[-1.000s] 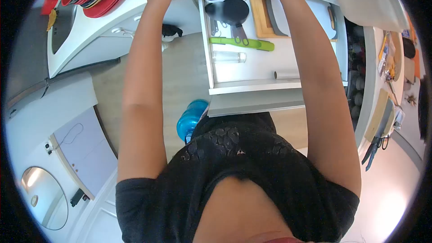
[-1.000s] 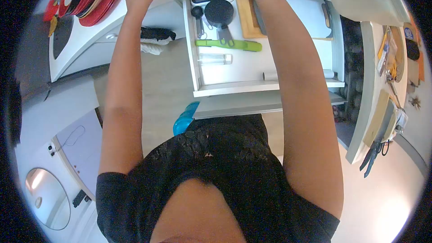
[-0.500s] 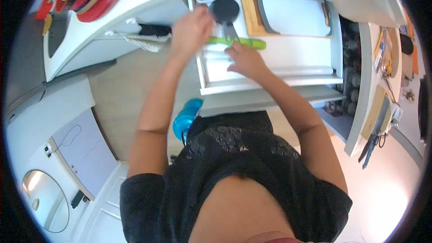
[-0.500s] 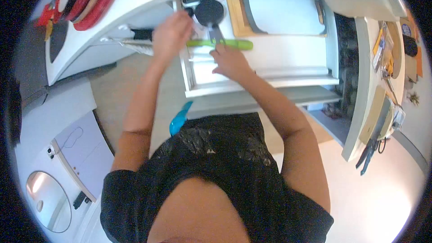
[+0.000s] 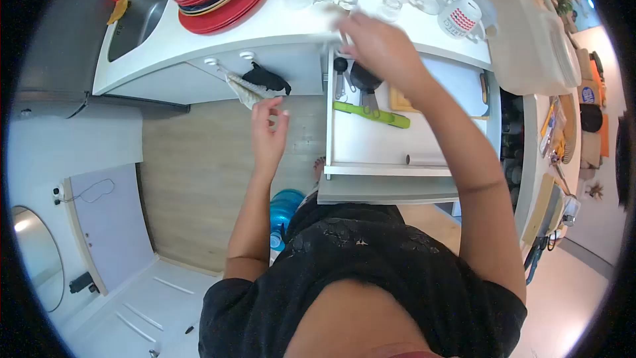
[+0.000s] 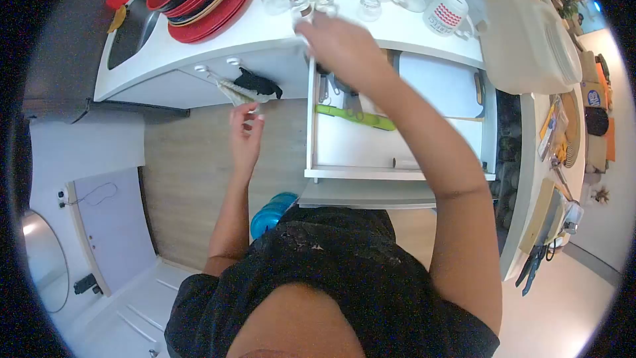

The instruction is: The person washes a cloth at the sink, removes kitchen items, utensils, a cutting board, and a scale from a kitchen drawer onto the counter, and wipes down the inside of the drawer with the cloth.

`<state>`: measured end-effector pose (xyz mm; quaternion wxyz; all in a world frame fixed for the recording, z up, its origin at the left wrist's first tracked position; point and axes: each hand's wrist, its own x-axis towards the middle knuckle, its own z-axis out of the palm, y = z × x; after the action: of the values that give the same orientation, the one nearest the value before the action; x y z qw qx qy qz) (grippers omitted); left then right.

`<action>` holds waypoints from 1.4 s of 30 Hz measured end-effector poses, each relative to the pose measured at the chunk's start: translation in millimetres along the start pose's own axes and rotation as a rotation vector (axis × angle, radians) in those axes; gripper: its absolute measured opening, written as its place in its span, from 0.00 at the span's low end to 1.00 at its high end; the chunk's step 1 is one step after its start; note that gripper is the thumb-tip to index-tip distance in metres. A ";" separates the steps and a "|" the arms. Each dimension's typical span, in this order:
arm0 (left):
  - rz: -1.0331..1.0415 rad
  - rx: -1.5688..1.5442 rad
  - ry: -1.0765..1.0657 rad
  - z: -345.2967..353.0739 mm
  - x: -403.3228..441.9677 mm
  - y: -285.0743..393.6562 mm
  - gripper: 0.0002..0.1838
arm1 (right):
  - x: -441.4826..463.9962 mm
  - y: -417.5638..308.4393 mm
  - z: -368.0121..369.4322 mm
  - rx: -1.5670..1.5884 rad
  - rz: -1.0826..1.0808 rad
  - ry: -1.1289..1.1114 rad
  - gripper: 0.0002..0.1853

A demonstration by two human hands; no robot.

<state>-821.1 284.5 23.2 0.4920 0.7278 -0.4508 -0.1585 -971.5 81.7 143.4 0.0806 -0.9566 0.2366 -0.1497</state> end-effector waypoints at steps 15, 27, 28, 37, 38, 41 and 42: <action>-0.261 0.018 0.166 -58.5 -63.3 -73.9 0.09 | 125.3 -2.9 50.7 -0.331 -0.152 0.016 0.13; 0.353 0.409 -0.244 38.3 -4.4 -2.8 0.12 | -89.4 45.2 102.6 0.012 0.340 -0.134 0.11; 0.395 0.494 -0.324 57.8 -1.0 2.4 0.12 | -122.9 45.7 111.4 -0.026 0.466 -0.307 0.11; 0.617 1.045 -0.552 158.9 2.8 -15.9 0.09 | -215.0 54.1 138.2 -0.121 0.521 -0.229 0.19; 0.600 1.052 -0.583 160.7 2.1 -14.9 0.10 | -217.9 56.0 136.0 -0.117 0.525 -0.222 0.19; 0.583 1.049 -0.890 138.1 1.2 8.2 0.16 | -229.8 66.2 115.5 0.190 0.606 -0.438 0.15; 0.594 1.057 -0.864 129.7 4.7 15.2 0.16 | -236.1 68.4 101.5 0.307 0.575 -0.455 0.16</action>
<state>-913.6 204.7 -23.1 -0.1225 0.5879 -0.7978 -0.0530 -1167.0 142.9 -26.3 0.3119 -0.8369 0.4457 0.0611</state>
